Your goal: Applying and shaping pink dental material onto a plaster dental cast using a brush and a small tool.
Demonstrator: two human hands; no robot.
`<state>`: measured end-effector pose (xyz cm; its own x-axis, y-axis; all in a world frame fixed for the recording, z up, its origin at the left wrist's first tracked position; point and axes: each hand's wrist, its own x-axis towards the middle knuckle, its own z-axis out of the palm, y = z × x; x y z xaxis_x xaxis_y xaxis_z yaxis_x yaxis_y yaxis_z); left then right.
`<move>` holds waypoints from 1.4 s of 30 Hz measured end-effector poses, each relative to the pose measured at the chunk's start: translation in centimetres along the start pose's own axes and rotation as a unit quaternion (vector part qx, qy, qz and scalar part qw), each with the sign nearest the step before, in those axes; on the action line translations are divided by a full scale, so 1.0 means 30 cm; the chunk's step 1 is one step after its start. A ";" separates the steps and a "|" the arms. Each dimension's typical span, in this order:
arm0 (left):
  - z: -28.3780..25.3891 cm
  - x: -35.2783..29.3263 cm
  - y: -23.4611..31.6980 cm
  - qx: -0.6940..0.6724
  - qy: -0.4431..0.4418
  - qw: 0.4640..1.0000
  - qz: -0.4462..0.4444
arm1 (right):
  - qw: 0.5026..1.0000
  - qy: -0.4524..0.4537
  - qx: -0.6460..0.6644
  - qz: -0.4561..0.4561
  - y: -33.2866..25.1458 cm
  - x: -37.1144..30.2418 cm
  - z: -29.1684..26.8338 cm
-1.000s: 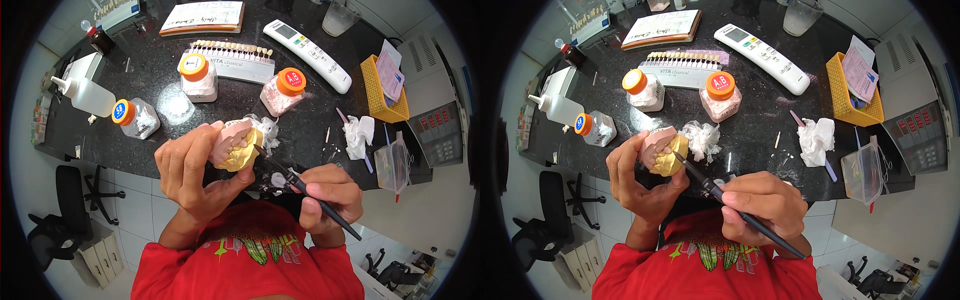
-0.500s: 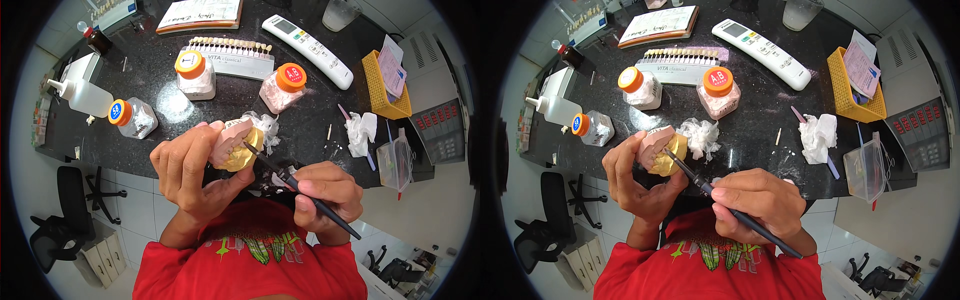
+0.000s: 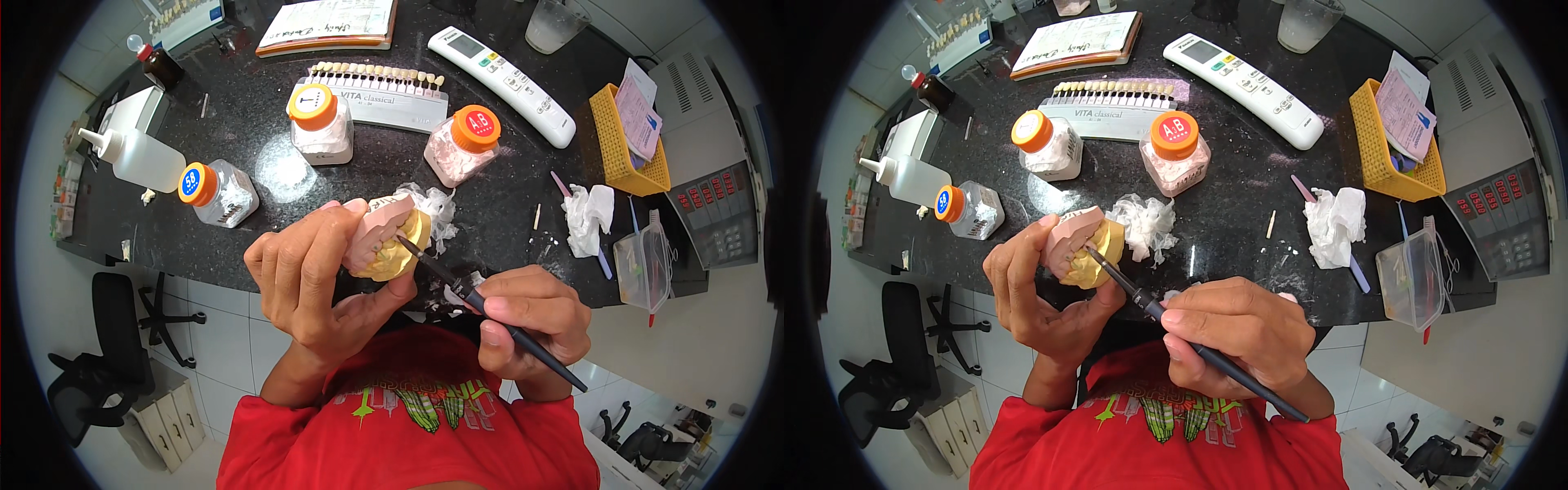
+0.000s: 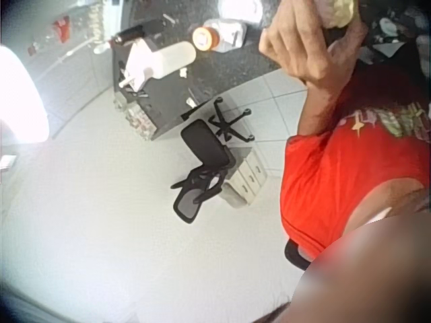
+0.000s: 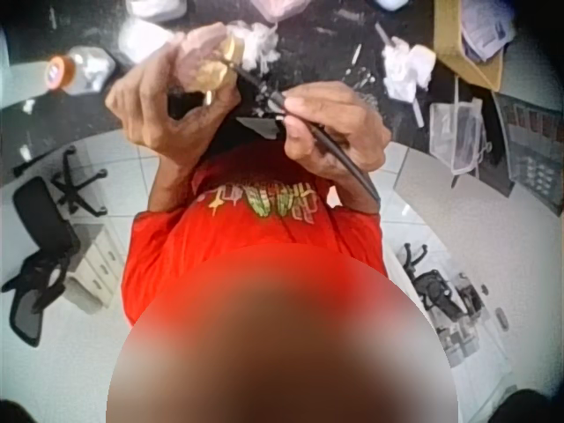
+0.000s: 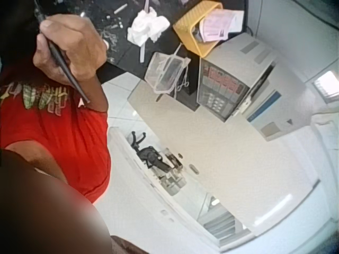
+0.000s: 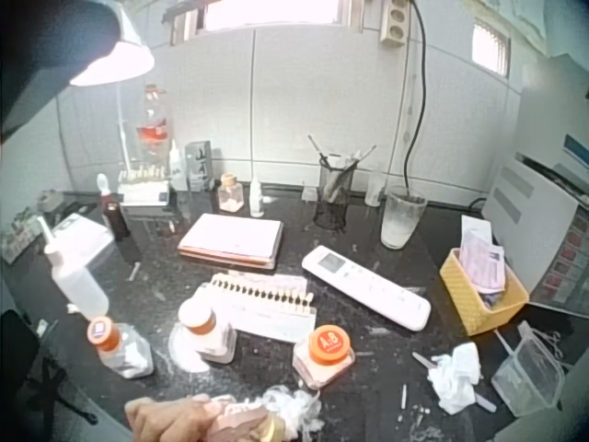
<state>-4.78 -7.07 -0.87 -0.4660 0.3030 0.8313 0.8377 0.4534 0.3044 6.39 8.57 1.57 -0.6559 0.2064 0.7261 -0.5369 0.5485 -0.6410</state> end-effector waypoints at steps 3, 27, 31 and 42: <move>0.001 0.001 0.001 0.002 0.001 1.000 0.001 | 1.000 -0.005 -0.005 -0.001 -0.002 0.001 -0.003; -0.001 0.001 0.000 -0.001 -0.004 1.000 0.010 | 1.000 0.012 0.011 0.024 0.001 -0.002 -0.007; -0.003 0.003 0.003 0.001 -0.009 1.000 0.006 | 0.999 0.015 0.015 0.039 -0.005 -0.002 -0.011; 0.001 0.004 0.000 0.003 -0.003 1.000 0.006 | 1.000 0.015 0.009 0.017 0.002 -0.009 -0.008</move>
<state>-4.83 -7.02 -0.78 -0.4570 0.3139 0.8322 0.8417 0.4551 0.2906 6.66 8.74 1.41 -0.6577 0.2481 0.7113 -0.5248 0.5264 -0.6689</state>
